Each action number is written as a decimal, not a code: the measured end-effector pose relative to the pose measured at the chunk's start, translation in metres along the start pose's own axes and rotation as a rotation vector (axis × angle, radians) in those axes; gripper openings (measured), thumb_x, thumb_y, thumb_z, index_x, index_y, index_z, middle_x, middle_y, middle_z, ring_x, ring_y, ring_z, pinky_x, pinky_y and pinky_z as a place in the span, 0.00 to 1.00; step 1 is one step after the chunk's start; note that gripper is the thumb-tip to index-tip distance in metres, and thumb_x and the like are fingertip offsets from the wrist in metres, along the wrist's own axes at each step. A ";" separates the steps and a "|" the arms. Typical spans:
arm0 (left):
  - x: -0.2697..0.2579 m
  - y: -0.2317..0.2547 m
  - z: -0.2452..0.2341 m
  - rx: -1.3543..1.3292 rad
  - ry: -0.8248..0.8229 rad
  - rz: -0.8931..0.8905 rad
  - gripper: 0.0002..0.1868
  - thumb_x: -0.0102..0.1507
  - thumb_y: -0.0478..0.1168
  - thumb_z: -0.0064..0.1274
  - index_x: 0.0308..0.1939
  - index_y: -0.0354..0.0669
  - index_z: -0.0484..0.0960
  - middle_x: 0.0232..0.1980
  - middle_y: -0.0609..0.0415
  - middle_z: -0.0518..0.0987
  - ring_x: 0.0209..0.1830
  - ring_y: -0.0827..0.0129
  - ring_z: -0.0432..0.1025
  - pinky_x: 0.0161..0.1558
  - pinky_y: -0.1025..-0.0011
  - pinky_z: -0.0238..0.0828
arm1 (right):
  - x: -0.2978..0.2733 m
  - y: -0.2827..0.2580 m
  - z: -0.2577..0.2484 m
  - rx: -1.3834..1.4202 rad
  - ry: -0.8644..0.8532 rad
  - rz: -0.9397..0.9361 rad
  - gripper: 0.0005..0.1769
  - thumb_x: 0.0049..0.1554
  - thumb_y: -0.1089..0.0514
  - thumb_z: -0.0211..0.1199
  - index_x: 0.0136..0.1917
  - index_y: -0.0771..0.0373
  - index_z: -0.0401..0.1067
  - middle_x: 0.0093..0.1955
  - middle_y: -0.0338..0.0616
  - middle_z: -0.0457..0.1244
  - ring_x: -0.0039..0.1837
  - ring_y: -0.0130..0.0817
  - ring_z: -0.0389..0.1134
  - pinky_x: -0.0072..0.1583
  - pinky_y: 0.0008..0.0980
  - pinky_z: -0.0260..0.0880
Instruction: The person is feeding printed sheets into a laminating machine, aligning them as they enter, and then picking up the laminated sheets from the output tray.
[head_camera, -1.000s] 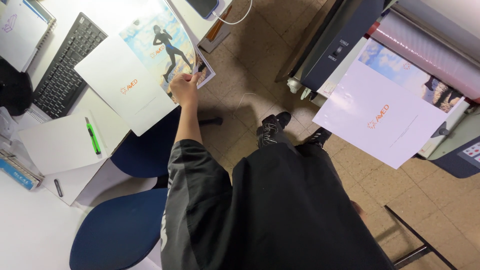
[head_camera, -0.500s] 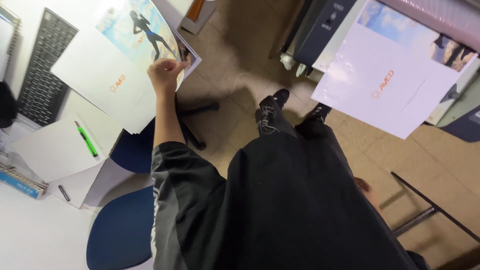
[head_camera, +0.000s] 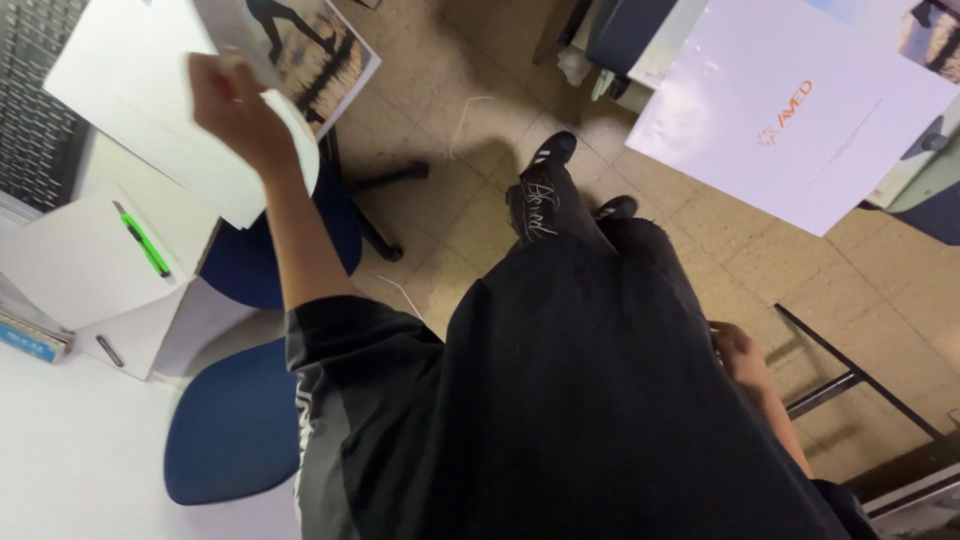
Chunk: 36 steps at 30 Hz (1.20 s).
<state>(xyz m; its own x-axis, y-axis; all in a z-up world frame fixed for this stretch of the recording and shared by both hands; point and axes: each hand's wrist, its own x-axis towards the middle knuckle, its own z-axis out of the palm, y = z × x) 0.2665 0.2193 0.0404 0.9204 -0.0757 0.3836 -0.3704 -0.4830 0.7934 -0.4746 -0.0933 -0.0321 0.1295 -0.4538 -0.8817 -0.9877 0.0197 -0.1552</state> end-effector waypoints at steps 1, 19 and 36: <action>0.000 0.011 -0.009 -0.021 0.126 0.067 0.13 0.64 0.28 0.44 0.27 0.46 0.64 0.24 0.60 0.59 0.22 0.75 0.52 0.25 0.74 0.50 | -0.003 -0.003 -0.002 0.175 -0.020 -0.019 0.24 0.62 0.48 0.53 0.68 0.59 0.72 0.60 0.51 0.68 0.60 0.45 0.69 0.59 0.42 0.65; -0.322 0.427 0.000 -0.106 -0.152 0.519 0.13 0.62 0.34 0.61 0.37 0.34 0.70 0.33 0.48 0.73 0.23 0.60 0.67 0.25 0.68 0.62 | -0.188 -0.096 -0.100 0.276 0.499 -1.064 0.32 0.59 0.55 0.68 0.72 0.68 0.63 0.71 0.55 0.61 0.71 0.52 0.61 0.71 0.51 0.59; -0.491 0.535 -0.004 -0.632 -0.401 0.428 0.17 0.64 0.35 0.55 0.28 0.42 0.60 0.30 0.45 0.73 0.22 0.62 0.63 0.26 0.69 0.59 | -0.197 -0.007 -0.092 0.649 0.444 -1.347 0.26 0.59 0.59 0.64 0.69 0.69 0.65 0.68 0.56 0.62 0.70 0.51 0.62 0.68 0.54 0.65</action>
<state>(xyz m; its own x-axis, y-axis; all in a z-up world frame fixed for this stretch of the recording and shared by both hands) -0.3840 0.0014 0.2783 0.6163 -0.5002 0.6083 -0.5861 0.2246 0.7785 -0.5011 -0.0862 0.1835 0.7044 -0.6678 0.2405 0.0522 -0.2892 -0.9558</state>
